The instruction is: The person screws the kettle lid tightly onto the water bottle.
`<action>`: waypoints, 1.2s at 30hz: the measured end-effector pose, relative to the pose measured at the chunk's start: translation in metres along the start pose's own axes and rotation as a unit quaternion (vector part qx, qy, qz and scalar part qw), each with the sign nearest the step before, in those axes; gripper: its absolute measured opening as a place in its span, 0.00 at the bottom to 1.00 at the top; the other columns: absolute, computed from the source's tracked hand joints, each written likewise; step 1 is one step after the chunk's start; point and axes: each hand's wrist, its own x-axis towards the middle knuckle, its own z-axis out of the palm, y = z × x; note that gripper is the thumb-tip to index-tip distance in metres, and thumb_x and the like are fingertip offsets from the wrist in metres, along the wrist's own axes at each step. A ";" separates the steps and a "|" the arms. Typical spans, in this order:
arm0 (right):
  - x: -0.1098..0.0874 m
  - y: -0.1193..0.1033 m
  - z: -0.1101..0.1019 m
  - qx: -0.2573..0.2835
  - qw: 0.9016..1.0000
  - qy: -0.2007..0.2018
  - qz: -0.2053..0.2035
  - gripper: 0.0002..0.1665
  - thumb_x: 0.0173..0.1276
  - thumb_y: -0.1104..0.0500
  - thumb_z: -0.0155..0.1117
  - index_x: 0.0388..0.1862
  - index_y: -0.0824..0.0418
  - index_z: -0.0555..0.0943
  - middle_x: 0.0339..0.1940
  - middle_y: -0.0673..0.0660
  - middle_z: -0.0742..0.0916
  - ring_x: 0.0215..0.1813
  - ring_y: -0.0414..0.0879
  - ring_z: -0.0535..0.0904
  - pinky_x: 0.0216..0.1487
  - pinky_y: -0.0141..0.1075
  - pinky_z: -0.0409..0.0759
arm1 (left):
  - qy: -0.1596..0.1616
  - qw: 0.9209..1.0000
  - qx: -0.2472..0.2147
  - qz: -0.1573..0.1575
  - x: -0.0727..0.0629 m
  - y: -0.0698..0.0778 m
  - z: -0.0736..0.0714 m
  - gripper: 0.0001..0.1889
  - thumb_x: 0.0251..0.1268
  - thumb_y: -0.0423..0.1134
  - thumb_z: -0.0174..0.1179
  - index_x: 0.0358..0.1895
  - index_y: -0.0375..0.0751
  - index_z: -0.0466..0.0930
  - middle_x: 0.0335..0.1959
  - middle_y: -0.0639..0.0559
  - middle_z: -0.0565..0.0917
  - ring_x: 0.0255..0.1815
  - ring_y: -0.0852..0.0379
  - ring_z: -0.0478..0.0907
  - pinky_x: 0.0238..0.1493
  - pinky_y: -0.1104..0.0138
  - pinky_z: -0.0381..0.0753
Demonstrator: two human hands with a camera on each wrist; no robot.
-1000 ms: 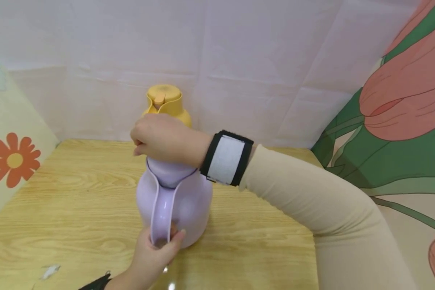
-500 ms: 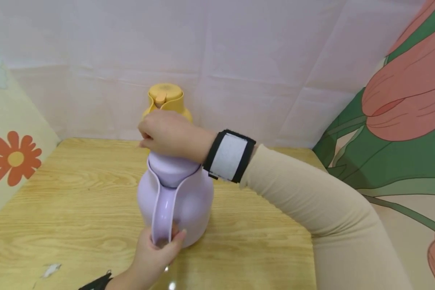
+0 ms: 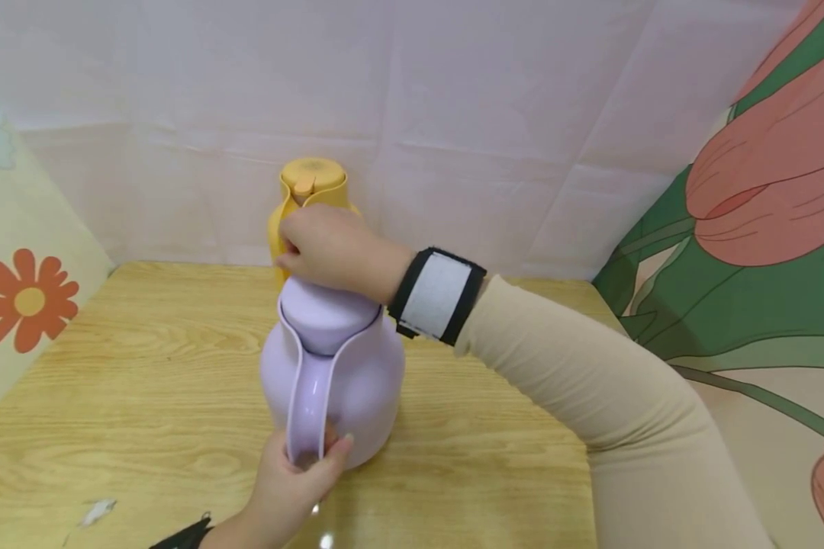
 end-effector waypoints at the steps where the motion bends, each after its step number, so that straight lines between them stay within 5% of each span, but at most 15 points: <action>1: 0.000 0.000 0.000 0.003 1.000 0.000 0.007 0.13 0.70 0.53 0.62 0.30 0.61 0.81 0.29 0.53 0.81 0.33 0.46 0.75 0.36 0.36 0.72 | 0.000 1.000 -0.001 0.001 0.000 0.000 0.000 0.07 0.53 0.26 0.64 0.23 0.34 0.75 0.18 0.49 0.73 0.24 0.67 0.69 0.25 0.67 0.71; 8: -0.001 0.000 0.001 0.030 0.998 0.000 0.059 0.14 0.70 0.53 0.61 0.27 0.59 0.78 0.24 0.53 0.77 0.29 0.45 0.72 0.30 0.34 0.69 | -0.001 1.000 -0.003 0.009 0.000 -0.001 -0.001 0.07 0.53 0.25 0.63 0.23 0.34 0.74 0.18 0.47 0.73 0.24 0.67 0.69 0.25 0.67 0.72; 27: -0.007 0.014 0.007 0.041 0.996 0.045 0.063 0.19 0.70 0.49 0.61 0.22 0.58 0.74 0.21 0.52 0.75 0.27 0.46 0.71 0.28 0.36 0.67 | 0.006 1.000 0.001 0.011 -0.001 0.000 -0.002 0.07 0.53 0.25 0.63 0.23 0.34 0.75 0.18 0.45 0.74 0.24 0.67 0.70 0.24 0.68 0.71; 36: -0.012 0.022 0.007 0.061 0.994 0.049 0.080 0.12 0.70 0.53 0.61 0.32 0.61 0.80 0.29 0.55 0.81 0.35 0.49 0.74 0.36 0.39 0.72 | 0.006 1.000 0.004 0.018 -0.001 0.000 -0.003 0.07 0.53 0.25 0.64 0.24 0.34 0.75 0.19 0.45 0.75 0.26 0.66 0.71 0.27 0.67 0.73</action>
